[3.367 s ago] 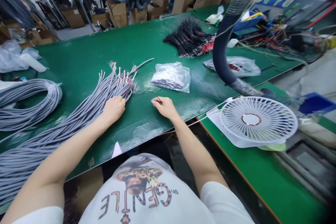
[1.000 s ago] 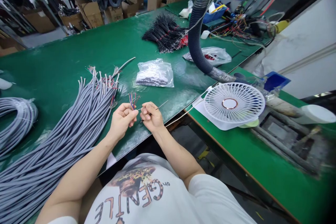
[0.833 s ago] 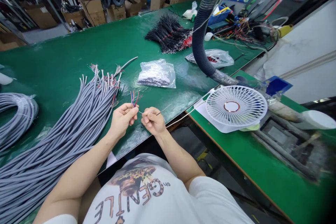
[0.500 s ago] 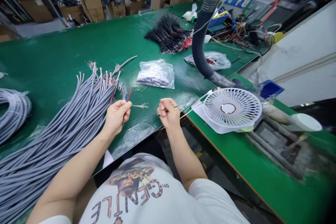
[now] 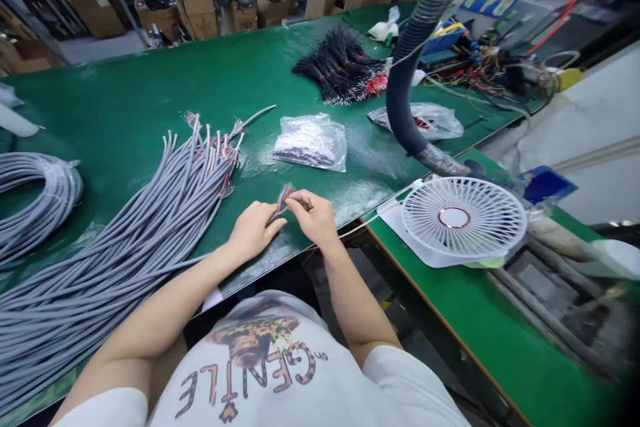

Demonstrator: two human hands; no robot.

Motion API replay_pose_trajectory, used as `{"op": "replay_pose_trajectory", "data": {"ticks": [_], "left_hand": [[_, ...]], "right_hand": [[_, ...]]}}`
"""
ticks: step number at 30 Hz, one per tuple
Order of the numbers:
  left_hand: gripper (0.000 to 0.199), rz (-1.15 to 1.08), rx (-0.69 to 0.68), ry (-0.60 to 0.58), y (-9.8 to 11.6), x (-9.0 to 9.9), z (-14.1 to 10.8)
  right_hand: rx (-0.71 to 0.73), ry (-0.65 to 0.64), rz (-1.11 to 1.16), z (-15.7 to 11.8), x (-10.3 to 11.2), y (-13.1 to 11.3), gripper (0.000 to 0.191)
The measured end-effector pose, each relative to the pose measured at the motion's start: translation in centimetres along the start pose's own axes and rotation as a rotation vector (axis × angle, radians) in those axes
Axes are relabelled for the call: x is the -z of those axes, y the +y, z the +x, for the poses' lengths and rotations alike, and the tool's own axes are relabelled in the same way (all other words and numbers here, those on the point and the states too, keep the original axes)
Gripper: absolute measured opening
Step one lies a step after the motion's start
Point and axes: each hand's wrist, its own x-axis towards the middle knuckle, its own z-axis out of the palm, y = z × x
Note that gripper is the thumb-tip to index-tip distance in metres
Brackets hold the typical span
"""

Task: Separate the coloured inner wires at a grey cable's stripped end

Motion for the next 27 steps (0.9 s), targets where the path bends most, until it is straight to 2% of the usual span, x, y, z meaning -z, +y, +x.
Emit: {"op": "replay_pose_trajectory", "data": {"ticks": [3,6,7,9,13,16,18,20,23,25,27], "left_hand": [[0.032,0.484,-0.131,-0.070,-0.1,-0.4,-0.5],[0.039,0.636,-0.157,-0.079,-0.5,1.2,-1.5],[0.038,0.656,-0.156,-0.066,-0.8,2.1,-1.9],[0.035,0.713,-0.115,-0.019,-1.9,4.3,-2.8],[0.027,0.916,0.036,0.036,-4.4,7.6,-3.9],[0.025,1.019,0.045,0.041,-5.2,7.9,-3.7],[0.024,1.063,0.026,0.050,-5.5,7.6,-3.2],[0.023,1.066,0.016,0.056,-5.8,7.3,-2.6],[0.021,0.954,0.027,0.090,-6.0,7.6,-2.1],[0.014,0.750,0.067,0.140,-5.6,8.1,-2.3],[0.014,0.394,0.148,0.169,-4.8,8.8,-2.7]], "right_hand": [[0.077,0.027,-0.341,0.3,1.8,0.9,0.019],[0.181,0.086,-0.388,-0.2,2.8,0.3,0.024],[0.231,0.048,-0.376,-0.4,2.8,-0.2,0.024],[0.324,-0.114,-0.366,-0.8,2.0,-1.2,0.026],[0.366,-0.474,-0.557,-0.4,-1.4,-2.3,0.036],[0.335,-0.627,-0.762,0.8,-4.2,-2.5,0.044],[0.320,-0.684,-0.869,1.4,-5.3,-2.7,0.042],[0.315,-0.721,-0.943,1.3,-5.4,-2.9,0.036],[0.332,-0.775,-0.943,0.0,-4.0,-3.2,0.031],[0.311,-0.805,-0.878,-1.0,-2.8,-3.0,0.033],[0.262,-0.786,-0.762,-1.8,-2.0,-2.5,0.034]]}}
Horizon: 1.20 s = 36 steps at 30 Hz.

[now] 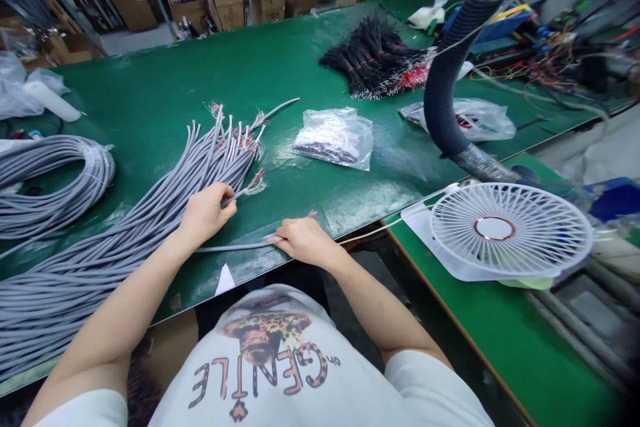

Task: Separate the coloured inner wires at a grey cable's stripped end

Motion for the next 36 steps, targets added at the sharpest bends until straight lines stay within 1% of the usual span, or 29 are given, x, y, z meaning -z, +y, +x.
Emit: {"op": "replay_pose_trajectory", "data": {"ticks": [1,2,4,6,7,8,9,12,13,16,17,18,20,21,23,24,25,27,28,29,30,32,34,36], "left_hand": [[0.019,-0.201,0.060,-0.041,0.3,0.6,-0.3],[0.024,-0.388,0.118,-0.091,0.6,1.2,-0.5],[0.032,-0.650,0.200,-0.196,1.2,2.1,-0.9],[0.032,-0.755,0.243,-0.274,1.6,2.6,-1.2],[0.032,-0.781,0.255,-0.299,1.7,2.6,-1.3],[0.032,-0.804,0.263,-0.325,1.7,2.6,-1.3],[0.032,-0.826,0.268,-0.350,1.7,2.4,-1.4],[0.031,-0.874,0.268,-0.396,1.6,1.8,-1.7],[0.031,-0.884,0.265,-0.405,1.6,1.7,-1.8],[0.032,-0.917,0.267,-0.413,1.4,1.4,-2.1],[0.032,-0.933,0.273,-0.407,1.3,1.4,-2.1],[0.032,-0.955,0.282,-0.391,1.3,1.3,-2.1],[0.033,-1.006,0.302,-0.340,1.2,1.3,-2.2],[0.034,-1.030,0.309,-0.315,1.1,1.2,-2.2],[0.035,-1.057,0.313,-0.289,1.1,1.1,-2.2],[0.036,-1.058,0.310,-0.290,1.1,1.0,-2.2],[0.036,-1.053,0.307,-0.297,1.1,0.9,-2.3],[0.036,-1.041,0.297,-0.311,1.2,0.9,-2.4],[0.036,-1.038,0.291,-0.318,1.3,0.9,-2.4],[0.036,-1.035,0.286,-0.322,1.3,0.9,-2.4],[0.037,-1.034,0.281,-0.323,1.4,0.9,-2.4],[0.038,-1.033,0.280,-0.312,1.4,0.8,-2.4],[0.038,-1.039,0.288,-0.286,1.4,0.7,-2.3],[0.038,-1.048,0.300,-0.264,1.4,0.5,-2.2]], "right_hand": [[-0.010,0.055,0.086,-0.2,-0.3,0.2,0.031],[-0.022,0.144,0.189,-0.3,-0.5,0.4,0.027],[-0.049,0.392,0.427,0.0,-0.8,0.3,0.019],[-0.061,0.632,0.631,0.5,-0.6,-0.1,0.018],[-0.049,0.708,0.692,0.7,-0.3,-0.5,0.019],[-0.025,0.748,0.720,0.9,0.1,-0.9,0.020],[0.006,0.761,0.716,1.2,0.5,-1.3,0.022],[0.068,0.725,0.605,2.1,1.7,-2.1,0.031],[0.078,0.712,0.565,2.4,2.0,-2.2,0.029],[0.140,0.710,0.534,3.2,2.0,-2.5,0.009],[0.174,0.718,0.570,3.3,1.9,-2.5,0.008],[0.204,0.728,0.632,3.3,1.7,-2.6,0.010],[0.206,0.753,0.814,3.0,1.3,-2.6,0.014],[0.166,0.769,0.920,2.8,1.2,-2.6,0.015],[0.026,0.781,1.125,2.8,1.0,-2.4,0.019],[-0.045,0.754,1.214,2.9,0.8,-2.3,0.020],[-0.099,0.699,1.291,3.2,0.7,-2.3,0.023],[-0.136,0.555,1.393,4.0,0.5,-2.4,0.035],[-0.125,0.501,1.421,4.5,0.4,-2.5,0.039],[-0.103,0.478,1.439,4.9,0.2,-2.8,0.039],[-0.072,0.484,1.447,5.2,0.1,-3.0,0.036],[0.010,0.554,1.407,5.5,-0.1,-3.7,0.027],[0.094,0.611,1.324,5.4,-0.4,-4.2,0.026],[0.141,0.602,1.325,5.0,-0.7,-4.2,0.027]]}}
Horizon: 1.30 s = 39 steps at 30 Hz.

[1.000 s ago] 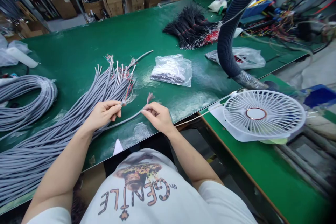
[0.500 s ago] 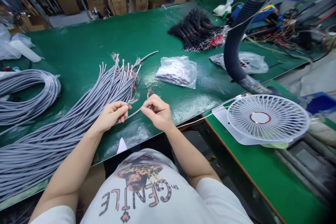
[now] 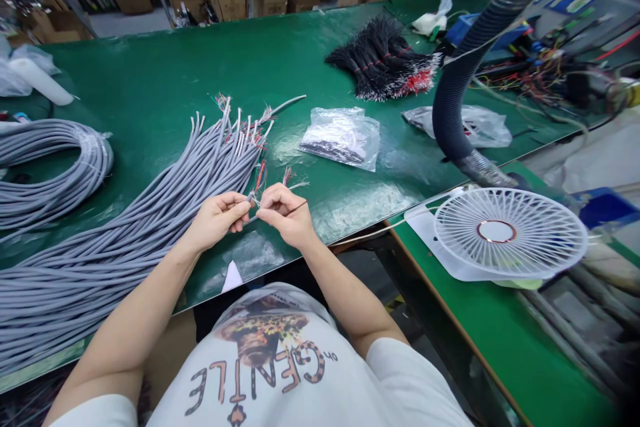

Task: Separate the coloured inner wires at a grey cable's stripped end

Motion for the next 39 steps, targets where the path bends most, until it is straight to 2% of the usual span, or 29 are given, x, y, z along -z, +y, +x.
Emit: {"op": "replay_pose_trajectory", "data": {"ticks": [2,5,7,8,10,12,14,17,22,25,28,34,39], "left_hand": [[0.038,-0.009,0.008,0.010,-0.2,0.0,0.1],[0.038,-0.035,0.022,0.038,-0.5,-0.1,0.3],[0.038,-0.067,0.027,0.068,-0.7,0.0,0.5],[0.039,-0.077,0.028,0.080,-0.8,0.0,0.5],[0.037,-0.076,0.023,0.086,-0.8,0.0,0.5],[0.035,-0.048,0.002,0.071,-0.7,0.0,0.4],[0.032,-0.008,-0.026,0.052,-0.6,-0.1,0.2],[0.031,0.053,-0.051,0.054,-0.7,-0.3,0.1],[0.027,0.205,-0.103,0.093,-1.5,-0.5,0.2],[0.025,0.310,-0.148,0.079,-1.7,-0.6,0.1],[0.024,0.320,-0.136,0.058,-1.5,-0.5,0.0],[0.029,0.174,-0.054,0.055,-0.9,-0.6,0.1],[0.029,0.156,-0.041,0.086,-1.3,-0.6,0.3]], "right_hand": [[-0.064,0.031,0.142,-0.3,0.6,0.2,0.028],[-0.141,0.235,0.386,0.0,2.2,0.4,0.031],[-0.171,0.336,0.456,0.5,3.0,0.3,0.032],[-0.207,0.332,0.470,0.6,3.1,0.3,0.032],[-0.336,0.215,0.471,0.8,2.6,0.3,0.038],[-0.464,0.053,0.449,0.9,1.3,0.4,0.046],[-0.509,-0.001,0.404,1.0,-0.1,0.6,0.043],[-0.429,0.095,0.264,1.3,-1.1,0.8,0.032],[-0.245,0.154,-0.008,1.0,0.5,0.6,0.025],[-0.299,0.184,0.040,0.8,1.8,0.3,0.024],[-0.344,0.214,0.135,0.9,2.7,0.0,0.022],[-0.253,0.277,0.008,0.0,3.2,-0.3,0.017],[-0.272,0.180,-0.058,-2.3,2.4,-0.5,0.018]]}}
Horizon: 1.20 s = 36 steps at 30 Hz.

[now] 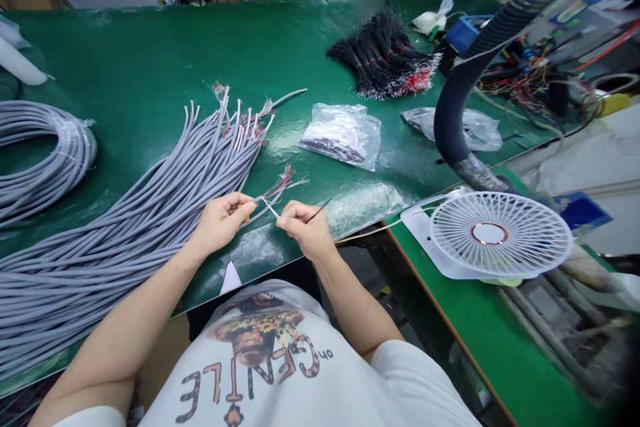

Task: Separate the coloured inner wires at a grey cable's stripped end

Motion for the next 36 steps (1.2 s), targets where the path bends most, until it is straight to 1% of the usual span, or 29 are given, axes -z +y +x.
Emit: {"op": "replay_pose_trajectory", "data": {"ticks": [2,4,7,10,11,13,14,15,16,17,19,20,22,25,27,29,30,32,33,34,35,36], "left_hand": [[0.029,0.025,-0.018,-0.013,-0.1,0.0,-0.1],[0.029,0.028,-0.023,-0.023,-0.1,0.0,-0.1],[0.029,-0.015,-0.005,0.006,0.0,0.0,0.0],[0.031,-0.059,0.016,0.022,0.2,0.1,0.2],[0.031,-0.069,0.023,0.021,0.3,0.1,0.2],[0.032,-0.081,0.036,0.022,0.4,0.1,0.2],[0.032,-0.085,0.039,0.023,0.5,0.1,0.2],[0.032,-0.086,0.039,0.024,0.5,0.1,0.2],[0.032,-0.084,0.037,0.025,0.6,0.1,0.1],[0.032,-0.079,0.031,0.024,0.6,0.0,0.1],[0.032,-0.068,0.011,0.023,0.6,0.0,0.0],[0.032,-0.061,-0.002,0.022,0.6,-0.1,0.0],[0.033,-0.049,-0.024,0.019,0.5,-0.1,0.0],[0.033,-0.023,-0.038,0.008,0.2,-0.1,0.0],[0.032,0.015,-0.054,0.014,-0.2,-0.2,0.0],[0.030,0.098,-0.123,0.065,-0.7,-0.3,0.1],[0.029,0.166,-0.191,0.116,-1.0,-0.4,0.2],[0.027,0.337,-0.387,0.216,-1.4,-0.6,0.3],[0.026,0.428,-0.494,0.240,-1.5,-0.7,0.4],[0.023,0.508,-0.587,0.240,-1.6,-0.8,0.5],[0.020,0.570,-0.658,0.216,-1.6,-1.0,0.6],[0.018,0.611,-0.703,0.180,-1.6,-1.2,0.7]], "right_hand": [[0.006,0.019,0.011,-0.4,0.4,-0.1,0.018],[0.031,0.070,0.007,-0.4,1.2,-0.3,0.019],[0.115,0.150,-0.079,-0.1,2.8,-0.6,0.020],[0.234,0.185,-0.279,-0.1,3.9,-1.5,0.019],[0.286,0.197,-0.351,-0.3,4.1,-1.9,0.016],[0.425,0.240,-0.474,-0.8,4.2,-2.9,0.002],[0.503,0.248,-0.525,-1.0,4.0,-3.4,0.010],[0.573,0.228,-0.575,-1.1,3.8,-3.7,0.018],[0.632,0.177,-0.627,-1.1,3.5,-4.0,0.023],[0.672,0.099,-0.682,-0.9,3.1,-4.2,0.024],[0.694,-0.077,-0.802,-0.1,2.0,-4.0,0.020],[0.684,-0.138,-0.864,0.5,1.5,-3.8,0.018],[0.646,-0.190,-0.982,1.6,0.5,-3.1,0.017],[0.603,-0.175,-1.089,2.3,-0.4,-2.3,0.018],[0.572,-0.173,-1.064,2.1,-0.7,-2.1,0.019],[0.491,-0.204,-0.948,1.5,-0.8,-2.0,0.016],[0.416,-0.232,-0.855,1.2,-0.8,-2.0,0.015],[0.212,-0.299,-0.611,0.7,-0.9,-1.9,0.016],[0.110,-0.321,-0.484,0.6,-0.8,-2.0,0.016],[0.025,-0.328,-0.375,0.5,-0.8,-2.0,0.018],[-0.030,-0.324,-0.292,0.4,-0.6,-2.1,0.019],[-0.055,-0.310,-0.241,0.4,-0.5,-2.3,0.020]]}}
